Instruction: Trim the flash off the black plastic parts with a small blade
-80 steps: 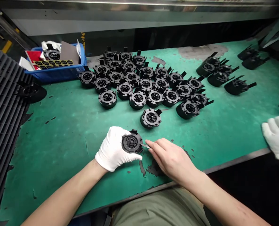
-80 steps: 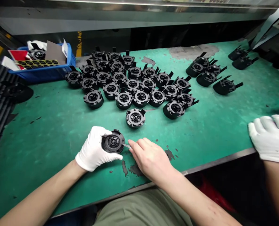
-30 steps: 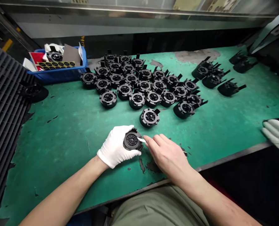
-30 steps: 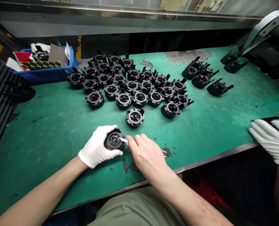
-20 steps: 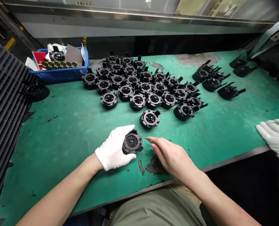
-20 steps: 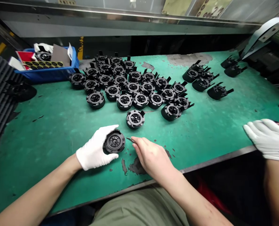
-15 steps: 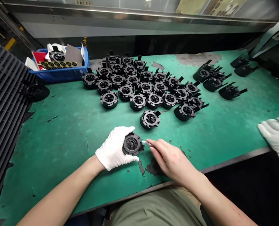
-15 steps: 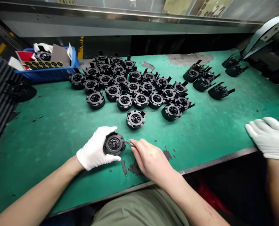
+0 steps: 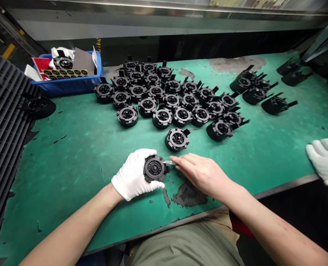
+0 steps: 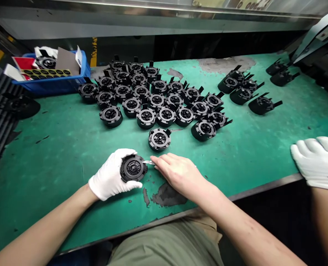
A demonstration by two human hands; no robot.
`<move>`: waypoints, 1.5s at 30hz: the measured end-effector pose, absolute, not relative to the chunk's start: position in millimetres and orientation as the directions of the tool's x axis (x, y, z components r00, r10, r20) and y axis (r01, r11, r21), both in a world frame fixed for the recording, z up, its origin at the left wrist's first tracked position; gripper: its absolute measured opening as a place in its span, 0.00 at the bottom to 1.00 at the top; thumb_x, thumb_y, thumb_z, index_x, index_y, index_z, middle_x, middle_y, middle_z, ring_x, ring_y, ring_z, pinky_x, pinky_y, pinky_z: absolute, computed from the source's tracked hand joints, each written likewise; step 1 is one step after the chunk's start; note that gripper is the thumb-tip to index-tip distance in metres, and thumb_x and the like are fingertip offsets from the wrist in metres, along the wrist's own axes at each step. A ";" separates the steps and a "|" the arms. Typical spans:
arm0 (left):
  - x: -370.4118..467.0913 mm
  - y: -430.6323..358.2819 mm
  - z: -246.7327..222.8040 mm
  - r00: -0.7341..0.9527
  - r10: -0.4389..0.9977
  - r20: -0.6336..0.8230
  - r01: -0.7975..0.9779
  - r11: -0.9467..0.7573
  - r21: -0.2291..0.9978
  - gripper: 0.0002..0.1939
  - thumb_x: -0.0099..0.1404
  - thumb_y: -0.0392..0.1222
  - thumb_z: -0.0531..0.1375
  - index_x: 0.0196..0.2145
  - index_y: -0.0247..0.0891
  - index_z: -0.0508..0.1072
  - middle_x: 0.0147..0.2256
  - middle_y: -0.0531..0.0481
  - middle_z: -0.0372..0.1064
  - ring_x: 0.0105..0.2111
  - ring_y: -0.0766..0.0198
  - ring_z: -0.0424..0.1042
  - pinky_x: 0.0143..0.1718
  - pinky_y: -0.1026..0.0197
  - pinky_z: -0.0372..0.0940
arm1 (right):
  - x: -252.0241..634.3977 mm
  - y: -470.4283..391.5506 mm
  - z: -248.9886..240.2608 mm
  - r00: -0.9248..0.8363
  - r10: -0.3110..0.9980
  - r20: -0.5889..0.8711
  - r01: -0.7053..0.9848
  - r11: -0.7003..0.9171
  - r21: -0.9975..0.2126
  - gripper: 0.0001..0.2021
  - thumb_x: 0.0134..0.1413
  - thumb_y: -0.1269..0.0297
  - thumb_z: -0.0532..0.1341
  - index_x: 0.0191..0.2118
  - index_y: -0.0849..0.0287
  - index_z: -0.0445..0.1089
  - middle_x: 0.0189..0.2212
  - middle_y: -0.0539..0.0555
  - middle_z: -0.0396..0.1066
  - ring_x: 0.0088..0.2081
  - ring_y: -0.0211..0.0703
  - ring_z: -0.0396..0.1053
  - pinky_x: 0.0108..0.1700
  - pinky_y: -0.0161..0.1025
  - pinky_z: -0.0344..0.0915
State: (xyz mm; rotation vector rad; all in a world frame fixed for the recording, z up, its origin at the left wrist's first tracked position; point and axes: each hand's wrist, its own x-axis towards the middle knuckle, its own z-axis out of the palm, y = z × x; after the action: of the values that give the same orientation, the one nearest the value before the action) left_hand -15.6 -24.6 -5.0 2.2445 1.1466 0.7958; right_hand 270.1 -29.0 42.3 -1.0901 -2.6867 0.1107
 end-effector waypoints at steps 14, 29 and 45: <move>-14.8 -25.0 -5.3 0.481 0.826 0.295 0.552 -0.546 0.630 0.51 0.56 0.72 0.71 0.64 0.38 0.60 0.55 0.34 0.70 0.55 0.39 0.74 0.56 0.39 0.71 | 261.8 -36.3 53.2 -0.786 0.606 0.124 0.616 0.784 0.076 0.21 0.67 0.82 0.51 0.62 0.73 0.65 0.35 0.56 0.72 0.34 0.45 0.66 0.34 0.42 0.66; -13.5 -25.1 -8.4 0.322 0.897 0.304 0.578 -0.441 0.687 0.53 0.53 0.68 0.74 0.65 0.39 0.58 0.58 0.34 0.67 0.58 0.41 0.72 0.61 0.38 0.69 | 277.3 -12.4 44.8 -0.681 0.711 0.175 0.665 0.701 -0.260 0.15 0.77 0.66 0.52 0.61 0.60 0.68 0.41 0.57 0.75 0.37 0.42 0.72 0.36 0.37 0.67; -11.4 -23.3 -3.6 0.379 0.833 0.402 0.594 -0.552 0.585 0.48 0.54 0.69 0.73 0.61 0.41 0.61 0.55 0.35 0.69 0.55 0.42 0.74 0.57 0.41 0.72 | 254.2 -39.1 46.6 -0.699 0.700 0.146 0.710 0.704 0.026 0.24 0.64 0.81 0.54 0.65 0.66 0.64 0.36 0.54 0.70 0.34 0.44 0.67 0.31 0.40 0.61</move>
State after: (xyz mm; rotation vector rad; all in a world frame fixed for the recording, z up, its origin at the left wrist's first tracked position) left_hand -11.4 -23.3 -3.6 2.3006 1.2458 0.9702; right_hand 254.2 -39.1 46.6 -1.1569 -2.7827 -0.1217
